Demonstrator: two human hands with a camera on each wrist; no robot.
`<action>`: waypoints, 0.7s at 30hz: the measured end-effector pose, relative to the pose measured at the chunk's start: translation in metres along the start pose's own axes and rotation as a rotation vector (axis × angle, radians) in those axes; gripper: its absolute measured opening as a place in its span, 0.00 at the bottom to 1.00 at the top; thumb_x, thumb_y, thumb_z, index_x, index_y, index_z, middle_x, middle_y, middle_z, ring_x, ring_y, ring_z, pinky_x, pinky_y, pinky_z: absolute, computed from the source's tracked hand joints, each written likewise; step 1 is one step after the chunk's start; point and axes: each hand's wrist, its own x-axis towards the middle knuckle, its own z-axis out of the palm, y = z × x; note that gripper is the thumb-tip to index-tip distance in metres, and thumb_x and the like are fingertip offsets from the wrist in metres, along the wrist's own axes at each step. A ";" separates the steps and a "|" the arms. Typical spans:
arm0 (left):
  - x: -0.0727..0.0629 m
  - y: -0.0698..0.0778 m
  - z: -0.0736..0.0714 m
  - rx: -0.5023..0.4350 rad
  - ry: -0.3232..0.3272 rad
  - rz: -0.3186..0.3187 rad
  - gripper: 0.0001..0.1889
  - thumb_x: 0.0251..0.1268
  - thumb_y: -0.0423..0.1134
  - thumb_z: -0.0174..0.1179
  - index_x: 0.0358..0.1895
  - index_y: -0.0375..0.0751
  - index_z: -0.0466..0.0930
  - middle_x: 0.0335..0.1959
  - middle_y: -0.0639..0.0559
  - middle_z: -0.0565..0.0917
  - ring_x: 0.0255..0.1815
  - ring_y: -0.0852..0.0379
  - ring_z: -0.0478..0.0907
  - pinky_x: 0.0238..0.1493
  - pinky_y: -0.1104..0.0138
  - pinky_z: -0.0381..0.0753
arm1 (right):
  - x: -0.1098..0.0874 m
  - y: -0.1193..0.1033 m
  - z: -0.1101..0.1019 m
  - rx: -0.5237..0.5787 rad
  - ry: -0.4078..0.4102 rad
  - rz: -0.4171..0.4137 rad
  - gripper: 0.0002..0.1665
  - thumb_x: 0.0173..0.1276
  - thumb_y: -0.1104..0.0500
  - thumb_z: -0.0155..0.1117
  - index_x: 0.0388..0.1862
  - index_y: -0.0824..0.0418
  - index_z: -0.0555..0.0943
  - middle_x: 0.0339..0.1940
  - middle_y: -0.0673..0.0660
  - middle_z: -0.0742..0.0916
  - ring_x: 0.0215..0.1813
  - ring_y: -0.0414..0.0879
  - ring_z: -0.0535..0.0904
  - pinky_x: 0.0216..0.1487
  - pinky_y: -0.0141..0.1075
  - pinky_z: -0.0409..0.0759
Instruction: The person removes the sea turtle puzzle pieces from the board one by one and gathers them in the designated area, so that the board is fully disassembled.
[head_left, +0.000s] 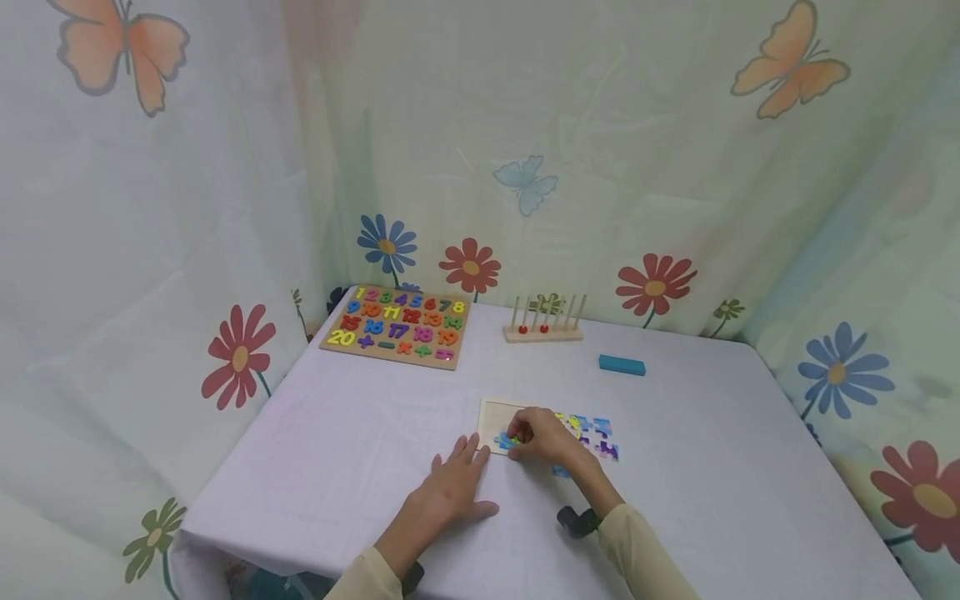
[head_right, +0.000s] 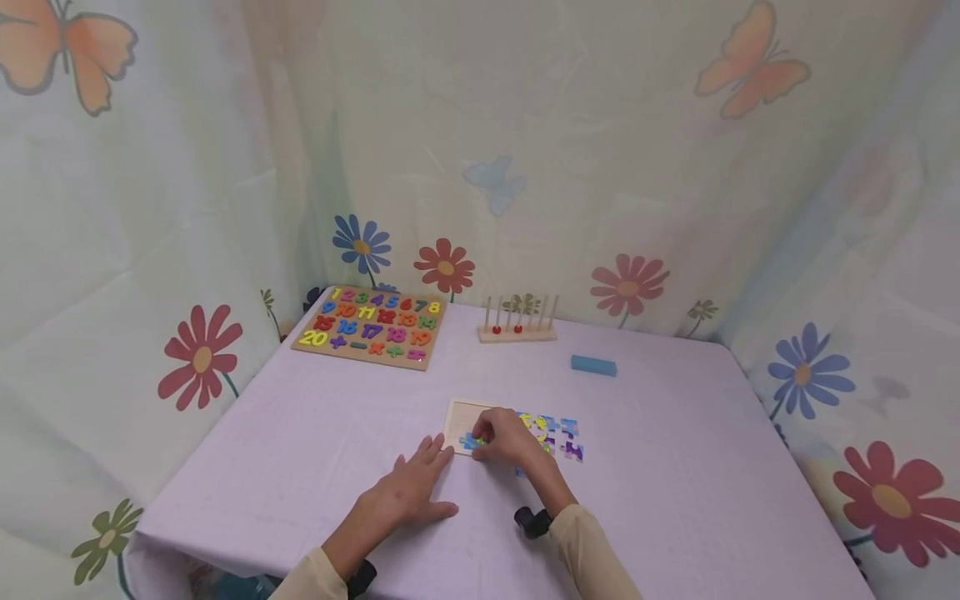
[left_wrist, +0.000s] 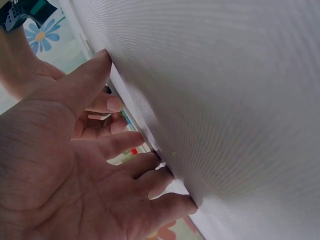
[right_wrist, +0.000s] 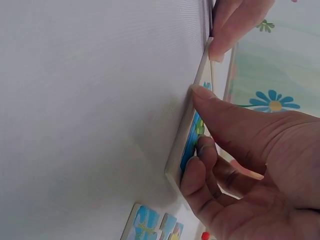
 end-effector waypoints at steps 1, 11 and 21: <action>-0.003 0.003 -0.005 -0.002 -0.007 -0.005 0.46 0.68 0.57 0.75 0.83 0.40 0.66 0.87 0.39 0.61 0.88 0.40 0.56 0.79 0.35 0.65 | 0.000 0.000 0.000 -0.005 -0.002 0.005 0.14 0.60 0.68 0.84 0.38 0.59 0.86 0.31 0.51 0.82 0.37 0.44 0.75 0.42 0.35 0.79; -0.019 0.020 -0.031 0.014 -0.038 -0.027 0.44 0.67 0.55 0.76 0.81 0.39 0.69 0.85 0.39 0.64 0.87 0.40 0.58 0.78 0.36 0.67 | 0.001 -0.002 0.001 -0.027 -0.008 0.036 0.14 0.60 0.67 0.85 0.38 0.59 0.86 0.34 0.51 0.82 0.38 0.45 0.76 0.46 0.38 0.82; -0.004 0.008 -0.011 0.017 -0.024 -0.008 0.46 0.67 0.57 0.75 0.82 0.40 0.67 0.86 0.38 0.62 0.87 0.39 0.57 0.78 0.34 0.66 | -0.003 -0.003 -0.001 -0.012 0.027 0.024 0.15 0.58 0.68 0.85 0.37 0.58 0.86 0.38 0.52 0.82 0.40 0.45 0.77 0.48 0.39 0.84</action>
